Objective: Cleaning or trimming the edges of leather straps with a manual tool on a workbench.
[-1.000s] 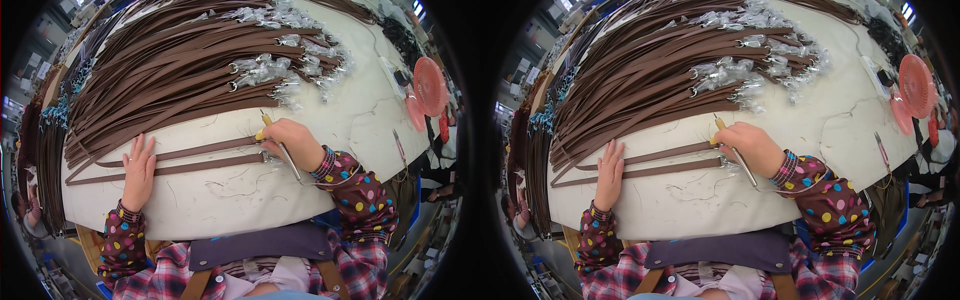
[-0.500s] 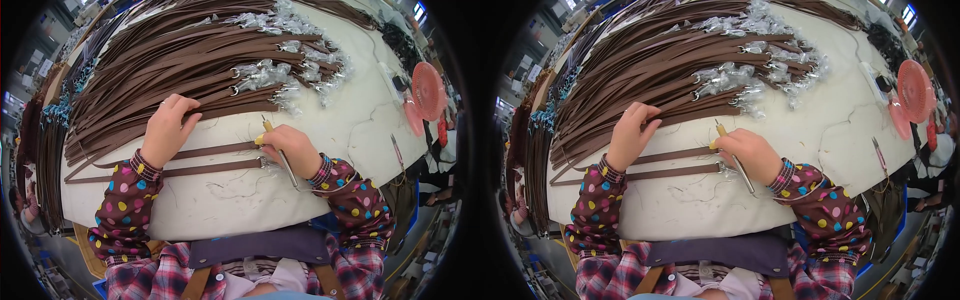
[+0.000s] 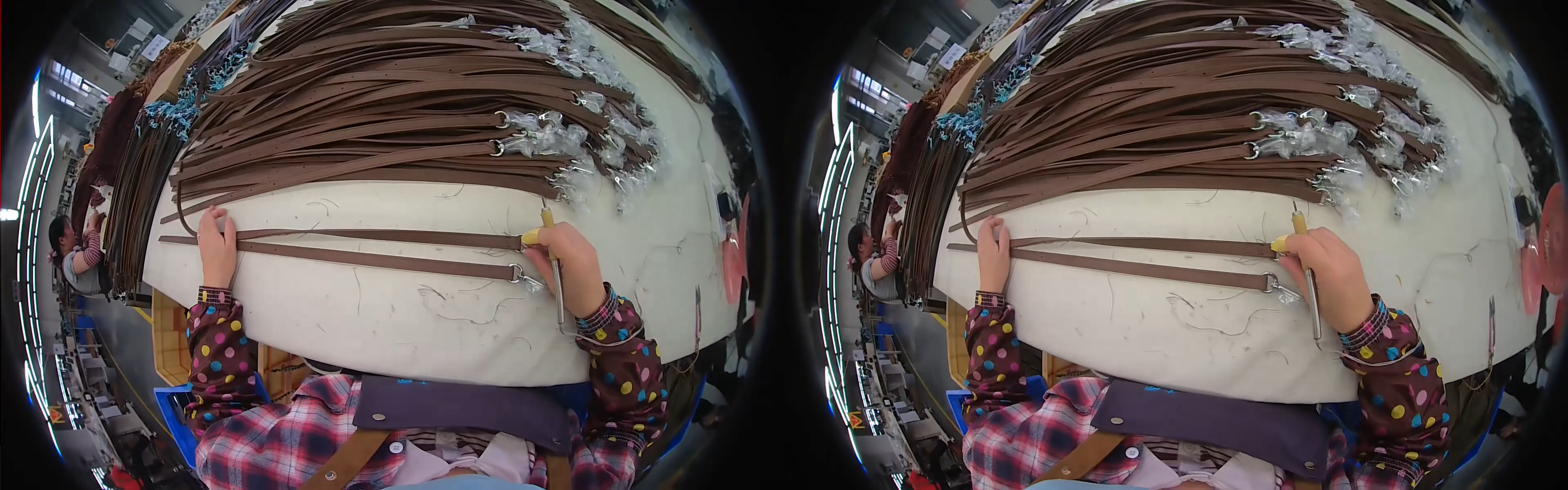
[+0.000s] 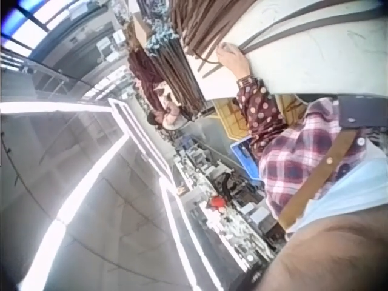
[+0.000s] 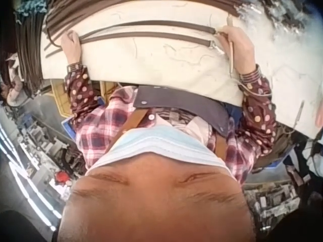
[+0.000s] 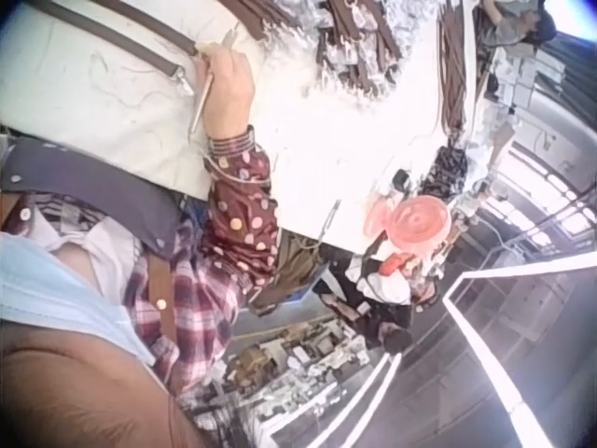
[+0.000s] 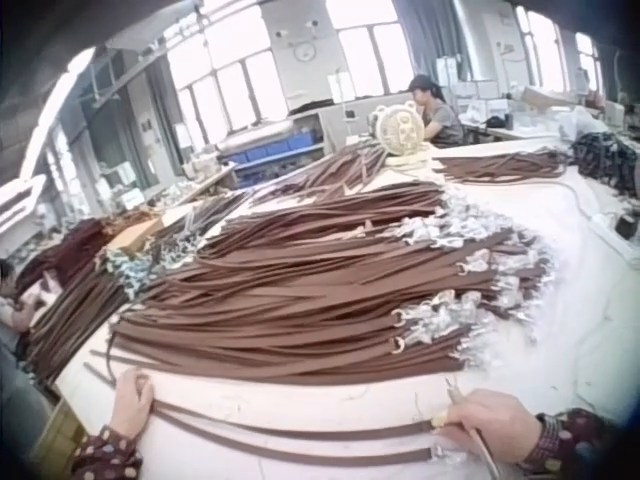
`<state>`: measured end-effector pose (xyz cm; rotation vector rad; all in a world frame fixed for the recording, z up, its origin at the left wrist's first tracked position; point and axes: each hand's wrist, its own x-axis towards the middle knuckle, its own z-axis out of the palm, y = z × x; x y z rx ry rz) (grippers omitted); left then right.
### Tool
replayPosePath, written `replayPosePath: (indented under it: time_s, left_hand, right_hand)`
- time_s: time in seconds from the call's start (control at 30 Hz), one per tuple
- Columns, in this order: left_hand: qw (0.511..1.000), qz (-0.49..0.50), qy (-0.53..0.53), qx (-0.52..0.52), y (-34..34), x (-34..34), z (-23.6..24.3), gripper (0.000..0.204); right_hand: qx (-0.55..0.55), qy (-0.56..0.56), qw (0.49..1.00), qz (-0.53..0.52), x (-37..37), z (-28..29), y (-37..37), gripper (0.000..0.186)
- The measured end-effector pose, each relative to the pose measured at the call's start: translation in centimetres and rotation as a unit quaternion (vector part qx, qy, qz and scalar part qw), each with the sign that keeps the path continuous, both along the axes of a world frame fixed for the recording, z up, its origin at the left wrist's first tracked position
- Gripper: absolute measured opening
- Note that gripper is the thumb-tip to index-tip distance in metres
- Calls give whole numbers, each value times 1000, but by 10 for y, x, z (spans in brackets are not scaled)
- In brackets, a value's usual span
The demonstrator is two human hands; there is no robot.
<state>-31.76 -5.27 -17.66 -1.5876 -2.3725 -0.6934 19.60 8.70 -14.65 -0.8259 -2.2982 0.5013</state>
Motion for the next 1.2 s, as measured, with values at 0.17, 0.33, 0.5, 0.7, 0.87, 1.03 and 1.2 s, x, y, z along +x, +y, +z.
replayPosePath:
  time_s: [0.17,0.33,0.5,0.7,0.87,1.03,1.2]
  left_hand:
    - [999,13,12,-36,4,-45,-7,36]
    - [976,6,219,-13,-3,-71,18,34]
    - [956,-240,-166,-38,65,146,73,17]
    - [862,-432,-214,-156,109,265,51,18]
    - [845,-420,-251,-217,121,288,49,23]
    - [849,-389,-277,-225,119,296,49,22]
    - [848,-385,-286,-227,119,296,52,17]
  right_hand:
    - [-21,16,1000,11,-2,-2,0,23]
    - [-12,42,999,30,-9,-6,3,23]
    - [-45,55,997,38,-5,-7,3,23]
    - [4,32,999,3,6,1,7,19]
    - [-188,216,958,-19,-6,10,-2,22]
    - [-322,309,895,-1,-12,5,1,23]
    - [-298,241,923,-19,-20,10,1,20]
